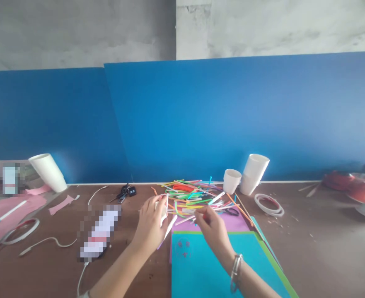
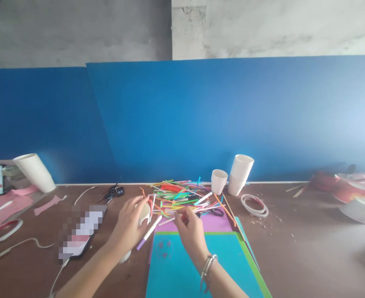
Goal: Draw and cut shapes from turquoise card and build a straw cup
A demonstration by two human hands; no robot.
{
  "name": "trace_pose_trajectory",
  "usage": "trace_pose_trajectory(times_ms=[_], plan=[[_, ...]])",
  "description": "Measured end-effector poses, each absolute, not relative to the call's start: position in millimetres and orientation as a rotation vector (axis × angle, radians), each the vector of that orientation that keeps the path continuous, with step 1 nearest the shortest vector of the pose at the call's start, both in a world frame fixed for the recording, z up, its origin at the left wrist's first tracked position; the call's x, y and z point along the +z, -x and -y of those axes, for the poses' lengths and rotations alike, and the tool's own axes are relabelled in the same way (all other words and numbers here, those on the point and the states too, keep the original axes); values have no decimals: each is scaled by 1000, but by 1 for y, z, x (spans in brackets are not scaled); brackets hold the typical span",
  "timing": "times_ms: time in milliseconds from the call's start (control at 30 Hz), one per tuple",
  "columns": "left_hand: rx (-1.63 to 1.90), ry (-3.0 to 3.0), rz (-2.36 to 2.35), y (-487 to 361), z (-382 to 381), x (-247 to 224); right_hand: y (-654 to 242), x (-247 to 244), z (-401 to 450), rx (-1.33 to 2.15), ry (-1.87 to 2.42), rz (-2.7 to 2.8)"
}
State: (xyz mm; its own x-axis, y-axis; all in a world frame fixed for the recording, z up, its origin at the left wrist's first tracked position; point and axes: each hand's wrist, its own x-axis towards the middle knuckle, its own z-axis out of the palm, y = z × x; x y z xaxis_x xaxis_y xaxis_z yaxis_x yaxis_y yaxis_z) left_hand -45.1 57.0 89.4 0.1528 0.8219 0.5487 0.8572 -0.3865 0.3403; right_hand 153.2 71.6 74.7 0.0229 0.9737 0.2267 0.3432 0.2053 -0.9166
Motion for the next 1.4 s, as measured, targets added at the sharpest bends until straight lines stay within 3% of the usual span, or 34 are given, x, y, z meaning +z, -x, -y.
trace_pose_trajectory(times_ms=[167,367,733,1000,1400], plan=[[-940,2392,1791,69,-69,74,-122,56,-70,499,1241,2091],[-970,2443,1754,84,-78,63,-107,54,-66,559,1084,2337],[-1041,2504,1558,48,-46,78,-179,48,-76,326,1376,2311],[-766,2924,1700,5,-32,69,-176,33,-70,11,1395,2295],[-703,2934,2016,-2,-48,91,-183,54,-77,-126,1195,2446]])
